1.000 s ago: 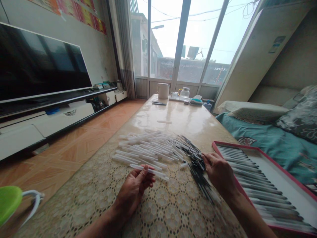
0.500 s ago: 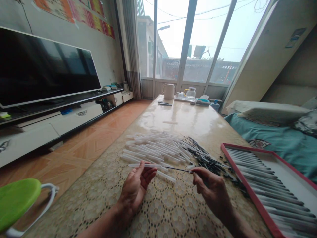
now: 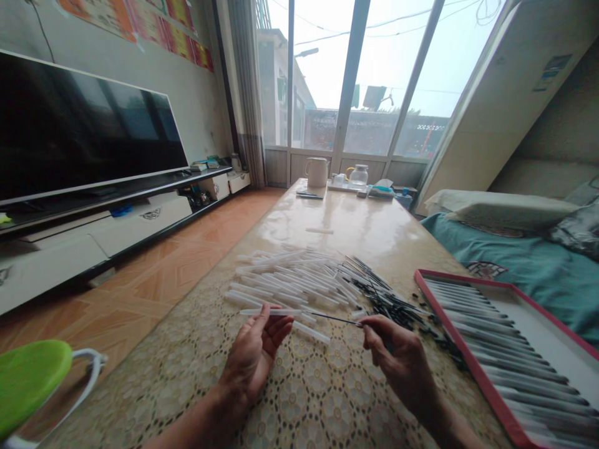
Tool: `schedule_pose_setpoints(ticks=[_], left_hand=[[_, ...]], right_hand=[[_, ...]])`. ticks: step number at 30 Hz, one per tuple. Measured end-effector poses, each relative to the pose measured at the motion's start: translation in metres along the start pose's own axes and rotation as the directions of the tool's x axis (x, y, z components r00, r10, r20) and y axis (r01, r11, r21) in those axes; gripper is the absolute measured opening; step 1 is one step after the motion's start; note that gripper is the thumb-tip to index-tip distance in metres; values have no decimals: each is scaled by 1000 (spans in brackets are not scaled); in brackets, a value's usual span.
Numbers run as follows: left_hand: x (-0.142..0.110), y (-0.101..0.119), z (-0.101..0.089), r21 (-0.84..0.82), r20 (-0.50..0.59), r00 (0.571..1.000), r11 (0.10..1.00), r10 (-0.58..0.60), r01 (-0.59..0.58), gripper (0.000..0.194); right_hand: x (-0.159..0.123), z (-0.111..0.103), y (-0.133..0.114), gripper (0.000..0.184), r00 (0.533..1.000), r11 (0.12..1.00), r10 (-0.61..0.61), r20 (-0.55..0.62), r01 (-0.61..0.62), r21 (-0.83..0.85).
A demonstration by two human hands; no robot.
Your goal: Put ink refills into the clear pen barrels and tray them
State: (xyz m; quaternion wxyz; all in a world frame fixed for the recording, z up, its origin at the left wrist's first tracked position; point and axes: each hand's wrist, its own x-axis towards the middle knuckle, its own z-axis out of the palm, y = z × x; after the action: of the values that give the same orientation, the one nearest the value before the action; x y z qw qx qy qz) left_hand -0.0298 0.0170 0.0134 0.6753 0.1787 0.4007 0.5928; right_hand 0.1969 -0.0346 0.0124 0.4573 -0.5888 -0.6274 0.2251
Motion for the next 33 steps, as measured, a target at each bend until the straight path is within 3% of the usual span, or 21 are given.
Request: schedule_pose_setpoints(ticks=[4, 9, 15, 19, 21, 23, 26, 29, 33], left_hand=[[1, 0, -1, -2, -3, 1000, 1000, 5, -5, 20], [0, -2, -1, 34, 76, 997, 999, -23, 21, 19], [-8, -11, 1, 138, 248, 955, 982, -161, 129, 14], [-11, -14, 0, 183, 319, 913, 962, -254, 203, 16], [-11, -11, 1, 103, 259, 932, 967, -251, 232, 12], [-10, -6, 3, -5, 154, 961, 972, -229, 233, 16], [-10, 1, 6, -106, 48, 981, 975, -189, 193, 26], [-10, 2, 7, -110, 40, 984, 978, -176, 180, 26], [-10, -3, 5, -48, 74, 984, 985, -161, 165, 19]], right_hand=[[0, 0, -1, 26, 1000, 1000, -17, -11, 17, -12], [-1, 2, -3, 25, 999, 997, -46, 7, 47, -54], [-7, 20, -7, 30, 976, 994, -107, 189, 97, 59], [-7, 24, -10, 37, 954, 987, -100, 281, 60, 149], [-1, 14, -6, 38, 973, 997, -59, 222, 44, 70], [7, -2, 3, 34, 998, 992, -27, 61, 35, -120], [20, -25, 25, 23, 991, 903, -79, -110, 25, -428], [26, -35, 42, 21, 992, 801, -115, -51, 62, -595], [26, -30, 46, 16, 995, 708, -97, -8, 63, -704]])
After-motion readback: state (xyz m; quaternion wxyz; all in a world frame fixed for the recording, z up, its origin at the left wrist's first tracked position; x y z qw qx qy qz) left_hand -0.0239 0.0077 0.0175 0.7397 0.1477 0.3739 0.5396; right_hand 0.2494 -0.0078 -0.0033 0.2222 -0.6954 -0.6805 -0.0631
